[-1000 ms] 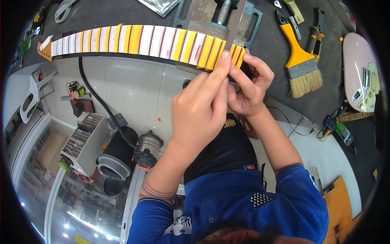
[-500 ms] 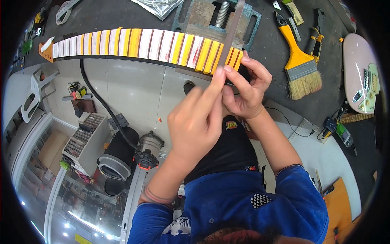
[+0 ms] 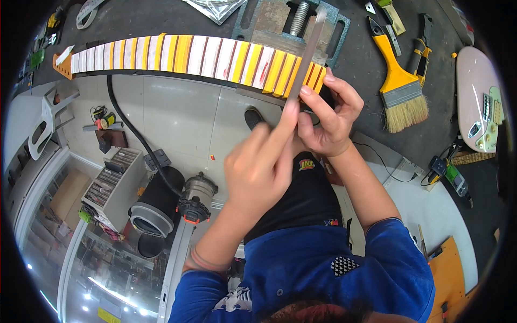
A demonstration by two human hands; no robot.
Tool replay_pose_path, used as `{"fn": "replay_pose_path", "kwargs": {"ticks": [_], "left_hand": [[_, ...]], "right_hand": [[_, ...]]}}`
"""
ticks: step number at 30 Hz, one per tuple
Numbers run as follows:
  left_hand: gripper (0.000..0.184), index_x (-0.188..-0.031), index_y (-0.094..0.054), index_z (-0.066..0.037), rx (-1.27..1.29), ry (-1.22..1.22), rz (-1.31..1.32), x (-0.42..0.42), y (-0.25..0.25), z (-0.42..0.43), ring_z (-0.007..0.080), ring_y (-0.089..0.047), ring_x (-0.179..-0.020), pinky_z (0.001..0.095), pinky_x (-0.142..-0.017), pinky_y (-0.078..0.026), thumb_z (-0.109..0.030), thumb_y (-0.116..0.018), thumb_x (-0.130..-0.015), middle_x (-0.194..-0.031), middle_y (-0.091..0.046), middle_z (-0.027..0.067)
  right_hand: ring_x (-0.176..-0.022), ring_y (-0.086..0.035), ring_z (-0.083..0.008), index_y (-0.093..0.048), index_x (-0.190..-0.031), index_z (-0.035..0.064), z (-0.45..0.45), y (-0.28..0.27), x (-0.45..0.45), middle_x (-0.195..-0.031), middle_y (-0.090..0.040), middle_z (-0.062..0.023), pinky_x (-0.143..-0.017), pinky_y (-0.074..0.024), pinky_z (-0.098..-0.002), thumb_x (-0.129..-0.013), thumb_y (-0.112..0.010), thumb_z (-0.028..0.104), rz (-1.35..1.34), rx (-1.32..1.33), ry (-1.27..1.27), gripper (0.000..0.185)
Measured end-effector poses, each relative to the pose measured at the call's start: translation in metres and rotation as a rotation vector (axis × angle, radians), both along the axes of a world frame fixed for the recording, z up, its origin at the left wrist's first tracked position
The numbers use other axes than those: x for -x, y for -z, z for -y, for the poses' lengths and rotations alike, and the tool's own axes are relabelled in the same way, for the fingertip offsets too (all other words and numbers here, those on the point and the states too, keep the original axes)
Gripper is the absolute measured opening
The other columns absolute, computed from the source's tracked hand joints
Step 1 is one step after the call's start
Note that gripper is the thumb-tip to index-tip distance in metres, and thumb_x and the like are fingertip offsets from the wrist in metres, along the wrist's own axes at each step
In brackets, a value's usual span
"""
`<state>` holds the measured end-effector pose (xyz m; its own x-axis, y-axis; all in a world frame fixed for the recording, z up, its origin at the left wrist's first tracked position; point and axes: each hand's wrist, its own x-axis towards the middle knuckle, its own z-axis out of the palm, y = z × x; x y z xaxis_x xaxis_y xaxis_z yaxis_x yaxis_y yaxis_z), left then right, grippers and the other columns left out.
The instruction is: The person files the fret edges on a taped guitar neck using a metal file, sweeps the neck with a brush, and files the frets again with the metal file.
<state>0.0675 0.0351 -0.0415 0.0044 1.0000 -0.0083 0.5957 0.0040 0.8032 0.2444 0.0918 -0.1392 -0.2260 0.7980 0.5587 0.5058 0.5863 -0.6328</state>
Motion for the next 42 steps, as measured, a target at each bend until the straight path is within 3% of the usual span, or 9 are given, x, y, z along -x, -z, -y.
{"fn": "replay_pose_path", "kwargs": {"ticks": [5,7,10,13,18,26,32,39,42], "left_hand": [[0.057,-0.146,-0.072,-0.001,0.047,0.014,-0.043,0.022,-0.007,0.087,0.0213,-0.054,-0.057,0.0353,-0.055,-0.046,0.013,-0.073,-0.091,-0.072,-0.055,0.0096],[0.060,-0.148,-0.072,-0.008,0.016,-0.016,-0.040,0.012,-0.005,0.052,0.0244,-0.059,-0.057,0.0388,-0.054,-0.047,0.006,-0.077,-0.090,-0.073,-0.057,0.0081],[0.058,-0.148,-0.072,-0.006,-0.060,-0.034,0.066,-0.008,0.011,-0.021,0.0281,-0.062,-0.059,0.0402,-0.057,-0.051,0.005,-0.077,-0.091,-0.076,-0.060,0.0100],[0.057,-0.147,-0.072,-0.006,-0.075,-0.047,0.092,-0.009,0.014,-0.026,0.0293,-0.062,-0.060,0.0408,-0.058,-0.052,0.005,-0.076,-0.091,-0.077,-0.060,0.0102],[0.055,-0.145,-0.073,-0.005,0.102,0.007,-0.025,0.023,-0.001,0.089,0.0300,-0.062,-0.060,0.0402,-0.057,-0.052,0.007,-0.076,-0.091,-0.075,-0.060,0.0105],[0.055,-0.149,-0.071,-0.010,-0.038,-0.039,0.081,-0.007,0.010,-0.018,0.0281,-0.061,-0.060,0.0420,-0.056,-0.050,0.003,-0.074,-0.095,-0.076,-0.058,0.0099],[0.057,-0.147,-0.072,-0.004,0.118,0.039,-0.021,0.031,-0.005,0.099,0.0264,-0.062,-0.057,0.0400,-0.056,-0.051,0.007,-0.077,-0.091,-0.077,-0.062,0.0096],[0.055,-0.146,-0.073,-0.007,-0.071,-0.032,0.143,-0.006,0.011,-0.029,0.0284,-0.063,-0.059,0.0407,-0.057,-0.052,0.005,-0.076,-0.093,-0.076,-0.061,0.0126],[0.056,-0.146,-0.073,-0.008,-0.060,-0.023,0.115,0.004,0.017,0.004,0.0283,-0.063,-0.059,0.0411,-0.057,-0.051,0.005,-0.077,-0.091,-0.076,-0.060,0.0120]], "right_hand": [[-0.129,-0.063,-0.0346,-0.080,-0.132,0.0193,-0.001,-0.006,-0.001,-0.140,-0.055,-0.0159,-0.114,-0.0581,-0.0527,-0.082,-0.079,0.011,0.000,0.041,-0.010,0.052],[-0.129,-0.063,-0.0346,-0.080,-0.132,0.0194,0.000,-0.006,0.000,-0.140,-0.055,-0.0160,-0.114,-0.0583,-0.0525,-0.082,-0.079,0.011,-0.005,0.028,-0.003,0.051],[-0.129,-0.063,-0.0345,-0.081,-0.132,0.0194,0.001,0.002,0.002,-0.140,-0.055,-0.0161,-0.114,-0.0588,-0.0520,-0.082,-0.079,0.011,-0.012,-0.009,0.021,0.052],[-0.129,-0.062,-0.0345,-0.081,-0.133,0.0194,0.001,0.004,0.003,-0.140,-0.055,-0.0162,-0.113,-0.0590,-0.0512,-0.081,-0.078,0.011,-0.014,-0.010,0.021,0.052],[-0.130,-0.061,-0.0344,-0.081,-0.132,0.0194,0.001,-0.004,0.001,-0.140,-0.055,-0.0161,-0.115,-0.0576,-0.0505,-0.080,-0.078,0.010,-0.012,0.038,-0.007,0.053],[-0.131,-0.060,-0.0335,-0.080,-0.132,0.0170,0.006,0.002,0.002,-0.140,-0.055,-0.0165,-0.116,-0.0571,-0.0487,-0.079,-0.078,0.007,-0.011,0.012,0.026,0.053],[-0.132,-0.059,-0.0347,-0.081,-0.131,0.0166,0.003,-0.004,0.002,-0.140,-0.054,-0.0171,-0.116,-0.0576,-0.0491,-0.079,-0.077,0.006,-0.002,0.028,0.005,0.053],[-0.132,-0.059,-0.0345,-0.081,-0.131,0.0165,0.005,0.004,0.004,-0.140,-0.053,-0.0170,-0.117,-0.0570,-0.0480,-0.079,-0.077,0.005,-0.022,0.012,0.033,0.054],[-0.132,-0.059,-0.0344,-0.080,-0.131,0.0170,0.006,0.002,0.002,-0.141,-0.052,-0.0168,-0.117,-0.0569,-0.0478,-0.079,-0.077,0.004,-0.017,0.035,0.023,0.054]]}}
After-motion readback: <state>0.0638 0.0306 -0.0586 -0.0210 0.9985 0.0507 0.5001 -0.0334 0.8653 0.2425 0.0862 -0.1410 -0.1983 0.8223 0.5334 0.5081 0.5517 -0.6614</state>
